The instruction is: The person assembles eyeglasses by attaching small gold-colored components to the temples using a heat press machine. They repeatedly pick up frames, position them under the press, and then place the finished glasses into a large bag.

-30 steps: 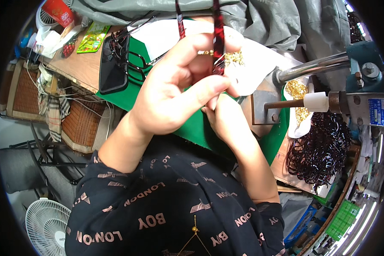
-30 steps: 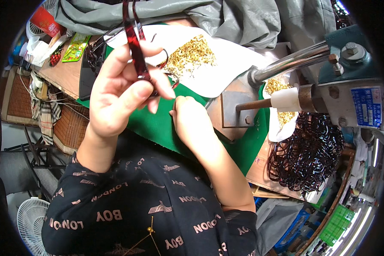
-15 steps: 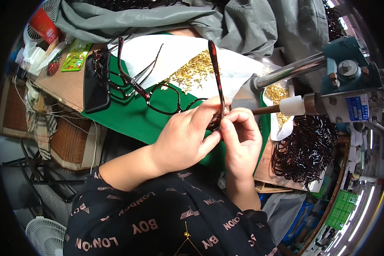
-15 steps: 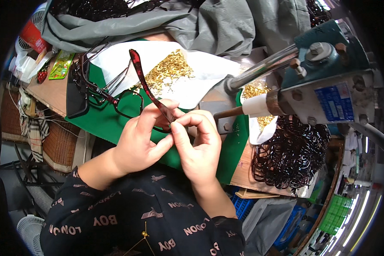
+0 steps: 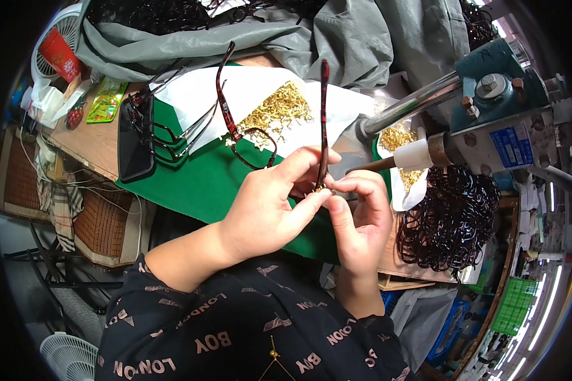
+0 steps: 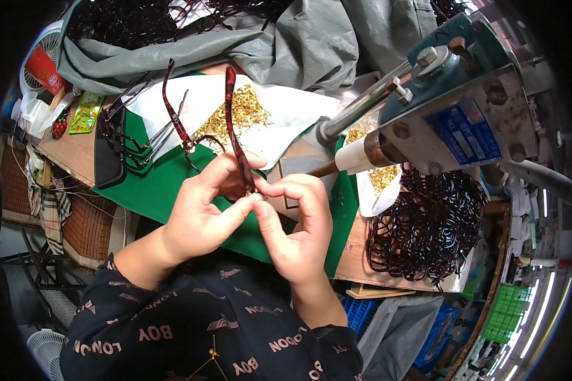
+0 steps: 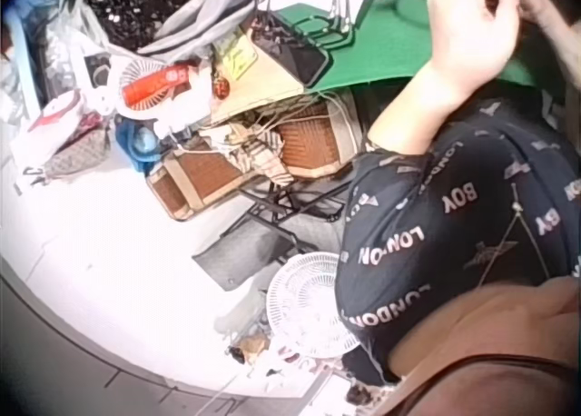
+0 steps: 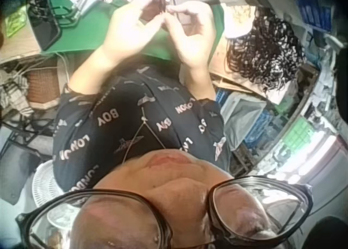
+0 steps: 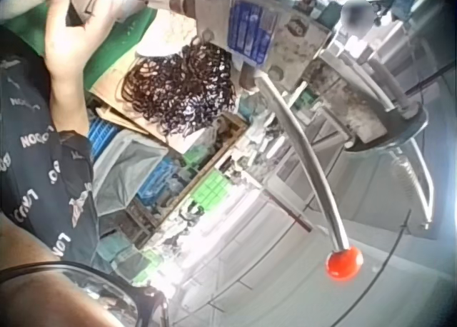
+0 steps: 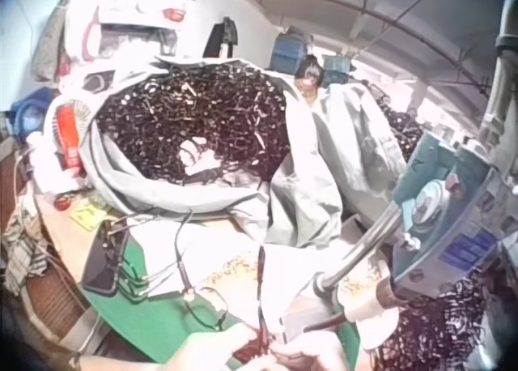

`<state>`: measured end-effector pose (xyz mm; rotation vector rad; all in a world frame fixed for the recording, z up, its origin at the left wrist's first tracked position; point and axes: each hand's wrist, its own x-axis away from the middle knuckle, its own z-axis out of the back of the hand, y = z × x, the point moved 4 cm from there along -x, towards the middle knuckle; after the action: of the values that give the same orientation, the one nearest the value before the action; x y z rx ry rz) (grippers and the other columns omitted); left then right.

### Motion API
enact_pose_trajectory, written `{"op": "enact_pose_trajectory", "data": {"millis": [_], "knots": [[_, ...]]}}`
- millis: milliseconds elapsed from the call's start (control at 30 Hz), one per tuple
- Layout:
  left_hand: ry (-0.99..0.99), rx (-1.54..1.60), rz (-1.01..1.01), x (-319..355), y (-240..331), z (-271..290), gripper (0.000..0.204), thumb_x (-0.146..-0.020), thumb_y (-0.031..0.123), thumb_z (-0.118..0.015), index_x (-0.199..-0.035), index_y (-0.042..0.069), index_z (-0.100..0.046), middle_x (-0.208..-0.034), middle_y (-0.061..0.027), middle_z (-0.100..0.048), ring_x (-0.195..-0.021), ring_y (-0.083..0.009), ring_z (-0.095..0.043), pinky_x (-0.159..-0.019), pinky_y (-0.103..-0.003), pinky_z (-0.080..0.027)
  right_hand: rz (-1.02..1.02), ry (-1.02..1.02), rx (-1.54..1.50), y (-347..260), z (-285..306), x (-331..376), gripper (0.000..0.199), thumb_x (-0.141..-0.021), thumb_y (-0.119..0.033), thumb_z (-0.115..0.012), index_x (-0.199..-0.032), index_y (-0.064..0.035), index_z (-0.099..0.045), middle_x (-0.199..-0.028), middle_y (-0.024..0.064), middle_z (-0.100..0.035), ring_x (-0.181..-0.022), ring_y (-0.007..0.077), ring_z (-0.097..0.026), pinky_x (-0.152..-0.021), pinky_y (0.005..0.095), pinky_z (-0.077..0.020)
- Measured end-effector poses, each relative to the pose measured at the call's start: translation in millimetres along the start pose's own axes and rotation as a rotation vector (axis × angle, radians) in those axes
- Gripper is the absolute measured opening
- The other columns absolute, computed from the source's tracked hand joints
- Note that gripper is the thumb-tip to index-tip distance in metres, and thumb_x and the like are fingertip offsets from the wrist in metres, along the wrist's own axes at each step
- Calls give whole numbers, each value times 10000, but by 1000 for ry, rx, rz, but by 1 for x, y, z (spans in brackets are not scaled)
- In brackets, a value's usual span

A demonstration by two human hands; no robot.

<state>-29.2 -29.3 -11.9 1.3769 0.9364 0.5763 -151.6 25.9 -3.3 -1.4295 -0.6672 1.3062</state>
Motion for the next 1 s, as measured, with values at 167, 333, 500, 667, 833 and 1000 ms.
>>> {"op": "enact_pose_trajectory", "data": {"millis": [167, 333, 500, 667, 833, 1000], "knots": [[-12, -294, -122, 4, 1, -5, 397, -778, -94, -550, -1159, 4, -497, -961, -68, -629, -840, -113, -631, -744, -241, -491, -27, -139, 112, 0, 3, -8, 157, -800, 2, -615, -923, -16, -520, -996, 54, -499, -946, 144, -486, -886, 284, -369], [-70, -141, -84, 4, 4, -5, 375, -805, -83, -550, -1165, 2, -484, -949, -55, -624, -854, -104, -622, -755, -241, -486, -143, -234, -178, 14, 8, -9, 135, -837, -18, -597, -939, -22, -508, -1006, 46, -499, -938, 126, -493, -865, 267, -390], [-105, 287, 56, 1, 8, -3, 352, -850, -40, -550, -1184, 25, -461, -955, -82, -637, -771, -106, -602, -689, -230, -492, -275, -160, -319, 13, 9, 1, 207, -894, -160, -575, -1006, 4, -519, -1087, 78, -510, -1001, 151, -513, -868, 284, -409], [-169, 536, 216, -9, 23, -7, 422, -861, -13, -528, -1261, 24, -400, -1127, -156, -589, -672, -108, -590, -570, -203, -486, 5, -188, -64, 12, 21, 11, 206, -884, -104, -579, -1028, 39, -542, -1071, 130, -548, -956, 188, -542, -824, 289, -433], [-211, 705, 276, -22, 29, -32, 580, -823, -58, -552, -1349, 18, -320, -1342, -125, -409, -741, -125, -608, -544, -191, -488, -27, 134, -4, 12, 50, 16, 187, -909, -112, -553, -959, 65, -589, -920, 101, -621, -810, 149, -573, -754, 264, -450], [-318, 707, 240, -47, 23, -56, 610, -820, -29, -590, -1356, -9, -300, -1267, -112, -454, -796, -154, -623, -624, -229, -508, -102, 333, -194, 40, 90, 20, 213, -917, -98, -534, -1039, 74, -566, -925, 110, -631, -819, 154, -599, -757, 264, -473]]}}
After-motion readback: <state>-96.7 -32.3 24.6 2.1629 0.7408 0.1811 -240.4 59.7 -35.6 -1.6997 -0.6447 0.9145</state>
